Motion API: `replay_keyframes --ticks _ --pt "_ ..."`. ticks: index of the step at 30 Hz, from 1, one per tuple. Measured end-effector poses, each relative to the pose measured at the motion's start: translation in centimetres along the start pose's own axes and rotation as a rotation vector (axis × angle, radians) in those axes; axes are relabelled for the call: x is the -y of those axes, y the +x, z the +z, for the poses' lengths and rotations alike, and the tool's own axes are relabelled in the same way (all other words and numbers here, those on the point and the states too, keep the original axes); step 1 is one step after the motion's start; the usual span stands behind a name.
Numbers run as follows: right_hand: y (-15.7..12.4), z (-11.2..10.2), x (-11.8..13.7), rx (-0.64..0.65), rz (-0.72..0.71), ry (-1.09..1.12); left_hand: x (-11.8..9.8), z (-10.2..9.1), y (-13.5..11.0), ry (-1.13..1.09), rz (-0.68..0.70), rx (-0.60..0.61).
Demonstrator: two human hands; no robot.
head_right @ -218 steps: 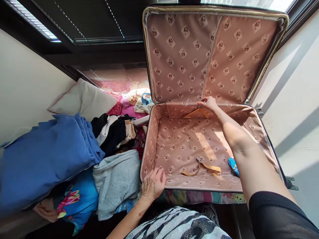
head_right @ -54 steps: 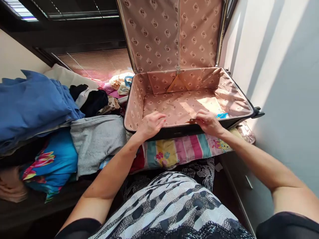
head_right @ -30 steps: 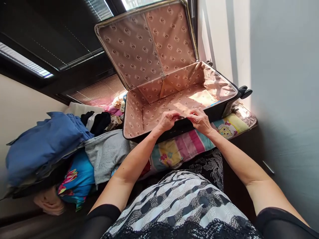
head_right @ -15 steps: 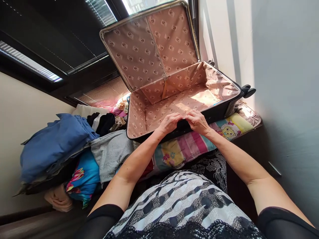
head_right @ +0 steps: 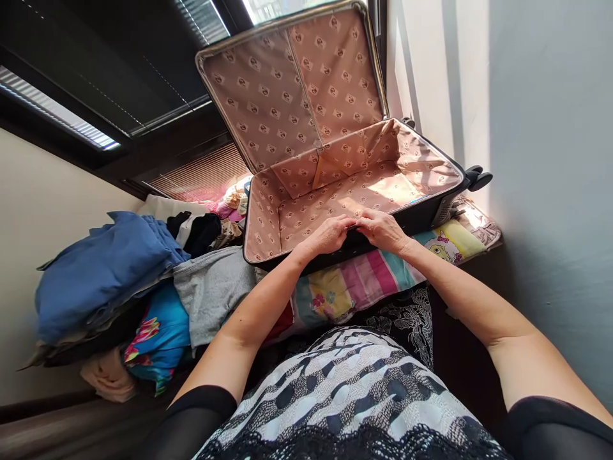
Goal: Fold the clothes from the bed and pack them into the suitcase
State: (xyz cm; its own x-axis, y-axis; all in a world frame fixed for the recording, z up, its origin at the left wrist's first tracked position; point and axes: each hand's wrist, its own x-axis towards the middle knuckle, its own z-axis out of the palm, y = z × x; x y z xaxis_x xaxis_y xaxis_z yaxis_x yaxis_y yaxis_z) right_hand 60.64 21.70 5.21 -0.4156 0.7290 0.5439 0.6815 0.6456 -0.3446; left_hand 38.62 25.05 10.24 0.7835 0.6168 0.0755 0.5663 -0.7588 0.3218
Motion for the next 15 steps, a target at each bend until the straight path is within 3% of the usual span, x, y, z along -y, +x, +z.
replay_keyframes --ticks 4,8,10,13,15 --pt "0.5 -2.0 -0.5 -0.006 0.068 0.151 0.1 -0.1 -0.1 -0.045 0.039 0.006" --pt "2.1 -4.9 -4.1 -0.031 0.220 0.141 0.5 -1.0 -1.4 -0.068 -0.017 -0.043" --pt "3.7 -6.6 -7.3 0.083 0.311 0.076 0.4 -1.7 -2.9 -0.079 -0.041 -0.125" --pt "6.6 -8.3 -11.8 0.412 0.479 -0.087 -0.2 -2.7 -6.7 -0.115 -0.049 -0.264" --pt "7.7 -8.4 -13.4 0.615 0.585 -0.154 -1.0 -2.9 -10.1 -0.144 -0.056 -0.339"
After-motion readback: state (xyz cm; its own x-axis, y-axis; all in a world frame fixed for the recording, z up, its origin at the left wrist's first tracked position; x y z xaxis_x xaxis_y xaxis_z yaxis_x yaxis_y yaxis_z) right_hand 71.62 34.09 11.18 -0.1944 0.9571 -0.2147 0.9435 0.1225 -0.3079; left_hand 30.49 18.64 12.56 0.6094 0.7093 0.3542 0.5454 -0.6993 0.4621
